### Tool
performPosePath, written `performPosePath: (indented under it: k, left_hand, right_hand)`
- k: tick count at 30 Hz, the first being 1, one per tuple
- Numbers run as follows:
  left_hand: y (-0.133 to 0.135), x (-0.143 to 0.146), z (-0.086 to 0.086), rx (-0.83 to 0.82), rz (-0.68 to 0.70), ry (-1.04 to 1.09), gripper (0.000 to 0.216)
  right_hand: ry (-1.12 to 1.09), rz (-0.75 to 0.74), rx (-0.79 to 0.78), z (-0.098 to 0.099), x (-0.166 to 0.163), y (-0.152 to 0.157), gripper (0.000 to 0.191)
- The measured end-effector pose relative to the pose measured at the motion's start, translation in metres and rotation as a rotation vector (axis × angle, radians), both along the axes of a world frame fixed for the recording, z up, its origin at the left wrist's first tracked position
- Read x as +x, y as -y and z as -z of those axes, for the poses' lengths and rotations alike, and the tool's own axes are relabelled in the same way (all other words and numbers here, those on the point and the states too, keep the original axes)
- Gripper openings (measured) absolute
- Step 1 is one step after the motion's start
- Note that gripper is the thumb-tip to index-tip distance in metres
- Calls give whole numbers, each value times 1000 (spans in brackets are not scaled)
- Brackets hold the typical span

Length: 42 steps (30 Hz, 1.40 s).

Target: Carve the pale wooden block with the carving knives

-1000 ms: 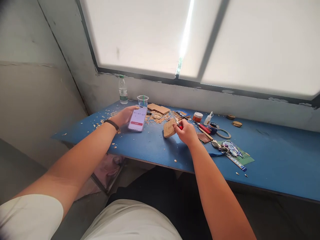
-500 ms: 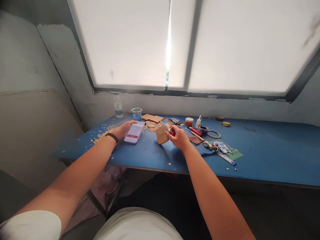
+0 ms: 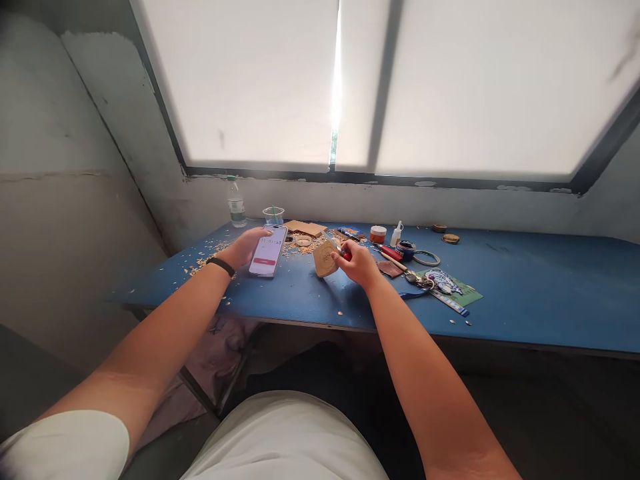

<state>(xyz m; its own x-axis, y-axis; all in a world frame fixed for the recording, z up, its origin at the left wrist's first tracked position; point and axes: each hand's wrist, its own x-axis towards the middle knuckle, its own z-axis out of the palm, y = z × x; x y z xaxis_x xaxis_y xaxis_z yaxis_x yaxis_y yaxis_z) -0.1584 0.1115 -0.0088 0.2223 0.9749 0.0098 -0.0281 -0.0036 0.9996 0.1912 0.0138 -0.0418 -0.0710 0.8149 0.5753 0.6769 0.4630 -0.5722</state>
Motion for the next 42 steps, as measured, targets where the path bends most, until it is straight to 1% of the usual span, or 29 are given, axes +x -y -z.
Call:
performPosePath:
  k: [2, 7, 10, 12, 16, 18, 20, 22, 25, 26, 27, 29, 31, 33, 37, 39, 40, 42]
  left_hand:
    - [2, -2, -2, 54, -5, 2, 41]
    - [7, -4, -5, -16, 48, 70, 39]
    - [12, -3, -6, 23, 45, 58, 44]
    - [17, 1, -5, 123, -11, -17, 56]
    - [26, 11, 0, 378, -203, -280, 100]
    - [28, 14, 4, 456, -232, -364, 119]
    - [27, 15, 7, 501, -227, -396, 128]
    - [27, 16, 11, 508, -226, -401, 125]
    - [27, 19, 14, 408, -244, -480, 106]
    - [28, 21, 15, 355, -245, -548, 103]
    - [28, 24, 15, 331, -231, -625, 103]
    - [29, 29, 15, 303, -248, -772, 102]
    - [28, 32, 15, 313, -275, -858, 96]
    - [26, 32, 15, 343, -279, -887, 86]
    - [22, 30, 16, 381, -243, -773, 73]
    - [23, 31, 16, 374, -253, -752, 70]
    - [24, 32, 15, 371, -263, -796, 70]
    - [28, 35, 11, 367, -255, -985, 76]
  right_hand:
    - [-5, -6, -3, 0, -1, 1, 41]
    - [-13, -20, 4, -2, -1, 4, 41]
    - [-15, -30, 9, -4, -1, 5, 40]
    - [-15, -39, 7, -4, -1, 5, 39]
    - [-9, -34, 8, -2, 0, 3, 37]
    - [-16, -33, 7, -1, 0, 2, 38]
    - [-20, -33, 9, 0, 1, 2, 39]
    - [-15, -32, 15, 0, 1, 3, 39]
    - [-6, -33, 16, -2, 0, 3, 38]
    - [-5, -32, 16, -2, 0, 4, 38]
    - [-4, -29, 16, -2, -1, 4, 39]
    - [0, -21, 1, -3, -1, 3, 40]
    - [1, -24, -2, -4, -1, 3, 40]
    - [0, -24, -5, -4, 0, 3, 40]
    - [-18, -24, -6, -4, 1, 2, 40]
    - [-21, -23, -1, -2, 2, 0, 40]
    - [-22, -23, -1, -1, 3, -2, 40]
    - [-20, -29, -4, 0, 3, -4, 41]
